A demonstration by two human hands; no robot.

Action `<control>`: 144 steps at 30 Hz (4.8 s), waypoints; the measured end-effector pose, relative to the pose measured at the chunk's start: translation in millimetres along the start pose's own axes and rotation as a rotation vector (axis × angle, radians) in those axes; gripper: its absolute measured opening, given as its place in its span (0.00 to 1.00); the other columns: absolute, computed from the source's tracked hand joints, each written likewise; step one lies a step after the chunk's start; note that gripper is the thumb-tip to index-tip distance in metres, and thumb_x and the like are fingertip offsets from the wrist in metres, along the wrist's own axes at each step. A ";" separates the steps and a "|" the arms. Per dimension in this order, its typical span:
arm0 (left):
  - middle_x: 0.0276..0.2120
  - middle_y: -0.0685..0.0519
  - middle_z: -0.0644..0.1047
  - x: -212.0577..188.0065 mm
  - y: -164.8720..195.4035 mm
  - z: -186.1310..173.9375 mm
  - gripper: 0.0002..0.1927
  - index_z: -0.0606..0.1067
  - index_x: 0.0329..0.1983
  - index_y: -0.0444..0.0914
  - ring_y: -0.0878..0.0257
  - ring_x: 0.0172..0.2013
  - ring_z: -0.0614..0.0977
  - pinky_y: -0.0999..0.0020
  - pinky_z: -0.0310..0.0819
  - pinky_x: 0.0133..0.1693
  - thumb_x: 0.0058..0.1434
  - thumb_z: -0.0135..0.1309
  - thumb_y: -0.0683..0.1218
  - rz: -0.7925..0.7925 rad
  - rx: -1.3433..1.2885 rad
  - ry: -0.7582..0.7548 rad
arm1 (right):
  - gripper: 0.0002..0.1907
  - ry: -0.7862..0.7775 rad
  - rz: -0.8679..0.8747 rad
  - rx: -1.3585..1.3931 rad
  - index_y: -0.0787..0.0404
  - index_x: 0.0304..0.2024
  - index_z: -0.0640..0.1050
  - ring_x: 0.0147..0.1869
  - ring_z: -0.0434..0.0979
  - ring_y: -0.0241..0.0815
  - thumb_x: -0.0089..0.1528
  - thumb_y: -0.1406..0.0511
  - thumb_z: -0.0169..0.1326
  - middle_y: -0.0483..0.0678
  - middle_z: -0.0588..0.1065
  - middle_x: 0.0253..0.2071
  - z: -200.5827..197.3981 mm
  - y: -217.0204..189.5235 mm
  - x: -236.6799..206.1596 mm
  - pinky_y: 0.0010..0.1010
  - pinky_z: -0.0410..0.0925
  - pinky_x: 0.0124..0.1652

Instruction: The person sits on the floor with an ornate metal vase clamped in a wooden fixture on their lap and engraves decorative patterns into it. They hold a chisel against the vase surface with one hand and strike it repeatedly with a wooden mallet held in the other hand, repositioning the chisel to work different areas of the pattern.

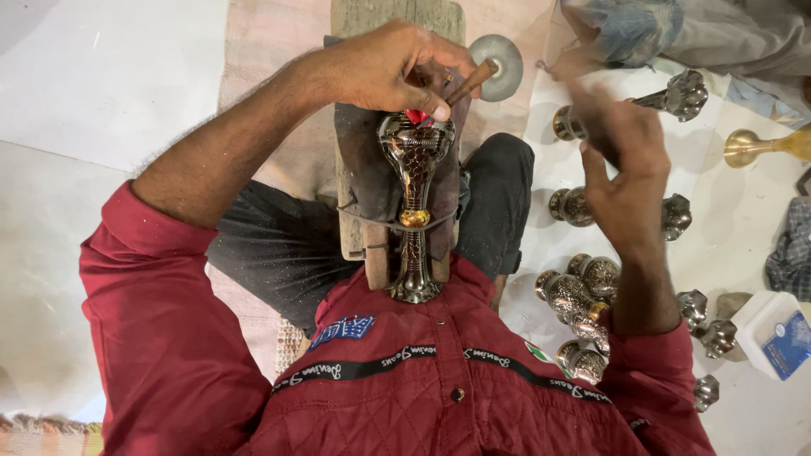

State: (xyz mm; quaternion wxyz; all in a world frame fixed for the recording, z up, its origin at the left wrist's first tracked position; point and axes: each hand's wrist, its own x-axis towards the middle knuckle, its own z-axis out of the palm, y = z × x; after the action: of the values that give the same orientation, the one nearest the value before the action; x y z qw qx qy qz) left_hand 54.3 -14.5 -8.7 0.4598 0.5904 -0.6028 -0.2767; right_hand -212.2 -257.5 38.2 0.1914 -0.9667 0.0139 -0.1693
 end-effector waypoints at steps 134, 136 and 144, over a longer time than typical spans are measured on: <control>0.25 0.48 0.81 -21.4 37.5 36.5 0.18 0.75 0.55 0.41 0.62 0.26 0.85 0.63 0.76 0.26 0.63 0.64 0.42 -0.291 0.165 0.394 | 0.28 -0.159 -0.096 0.115 0.62 0.70 0.71 0.60 0.76 0.49 0.68 0.76 0.60 0.58 0.73 0.57 -22.3 2.9 54.5 0.32 0.72 0.58; 0.25 0.48 0.81 -22.0 36.1 34.9 0.18 0.75 0.55 0.40 0.63 0.25 0.85 0.63 0.76 0.26 0.63 0.64 0.42 -0.283 0.178 0.391 | 0.28 -0.144 -0.012 0.178 0.62 0.73 0.71 0.55 0.76 0.46 0.71 0.74 0.62 0.55 0.73 0.54 -19.2 5.3 51.3 0.30 0.71 0.55; 0.24 0.51 0.78 -21.1 31.7 32.5 0.11 0.76 0.47 0.39 0.64 0.27 0.84 0.64 0.75 0.27 0.64 0.65 0.42 -0.229 0.184 0.353 | 0.25 -0.099 -0.076 0.182 0.65 0.68 0.70 0.61 0.75 0.48 0.70 0.75 0.63 0.57 0.73 0.56 -12.2 16.9 45.3 0.33 0.69 0.59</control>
State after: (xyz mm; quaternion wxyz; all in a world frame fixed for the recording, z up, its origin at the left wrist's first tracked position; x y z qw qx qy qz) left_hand 8.7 3.9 0.5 0.4677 0.7337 -0.4650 -0.1633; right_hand -173.0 -281.7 57.0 0.2720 -0.9524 -0.0477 -0.1288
